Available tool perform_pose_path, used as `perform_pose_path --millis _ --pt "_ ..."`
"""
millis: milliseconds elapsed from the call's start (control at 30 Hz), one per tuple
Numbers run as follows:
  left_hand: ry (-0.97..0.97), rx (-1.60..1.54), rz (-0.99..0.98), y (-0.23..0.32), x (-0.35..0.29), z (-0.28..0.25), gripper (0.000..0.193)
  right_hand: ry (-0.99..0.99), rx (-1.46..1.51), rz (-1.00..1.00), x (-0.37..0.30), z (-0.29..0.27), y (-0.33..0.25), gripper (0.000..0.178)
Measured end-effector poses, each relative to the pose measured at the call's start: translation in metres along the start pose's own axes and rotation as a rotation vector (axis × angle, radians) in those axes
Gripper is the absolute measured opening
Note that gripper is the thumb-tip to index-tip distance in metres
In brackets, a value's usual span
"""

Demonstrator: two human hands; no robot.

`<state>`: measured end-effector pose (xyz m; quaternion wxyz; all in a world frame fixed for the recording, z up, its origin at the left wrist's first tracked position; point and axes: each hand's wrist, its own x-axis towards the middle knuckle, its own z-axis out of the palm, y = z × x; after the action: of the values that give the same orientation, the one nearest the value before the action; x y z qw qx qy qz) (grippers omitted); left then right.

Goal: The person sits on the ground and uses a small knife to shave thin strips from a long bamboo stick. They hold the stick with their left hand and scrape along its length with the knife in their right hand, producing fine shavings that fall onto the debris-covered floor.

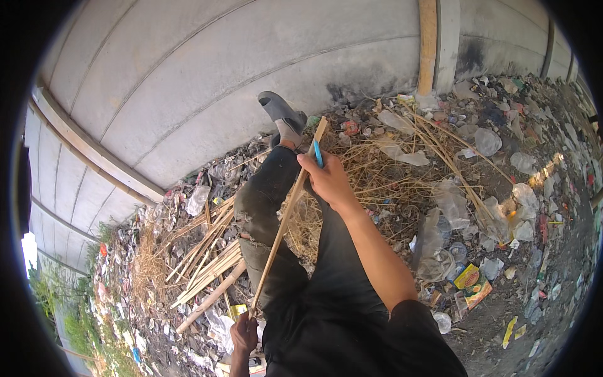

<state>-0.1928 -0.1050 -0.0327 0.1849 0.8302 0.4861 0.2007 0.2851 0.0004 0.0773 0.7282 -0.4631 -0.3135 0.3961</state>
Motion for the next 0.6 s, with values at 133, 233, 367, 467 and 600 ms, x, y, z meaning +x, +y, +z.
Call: perform_pose_path --millis 133,233,367,467,600 --pt "0.115 0.083 0.088 0.044 0.039 -0.038 0.034 -0.009 0.258 0.039 -0.003 0.002 0.007 0.028" --pt "0.286 0.020 0.255 0.075 0.077 -0.076 0.046 0.038 0.301 0.035 -0.001 0.000 0.023 0.026" --pt "0.734 -0.074 0.819 0.134 0.120 -0.130 0.045 0.115 0.291 0.027 0.008 -0.006 0.034 0.027" --pt "0.873 -0.256 1.054 0.171 0.126 -0.157 0.049 0.120 0.292 0.071 0.010 -0.005 0.035 0.030" --pt "0.933 -0.156 1.163 0.184 0.133 -0.180 0.051 0.088 0.270 0.084 0.011 0.004 0.041 0.032"
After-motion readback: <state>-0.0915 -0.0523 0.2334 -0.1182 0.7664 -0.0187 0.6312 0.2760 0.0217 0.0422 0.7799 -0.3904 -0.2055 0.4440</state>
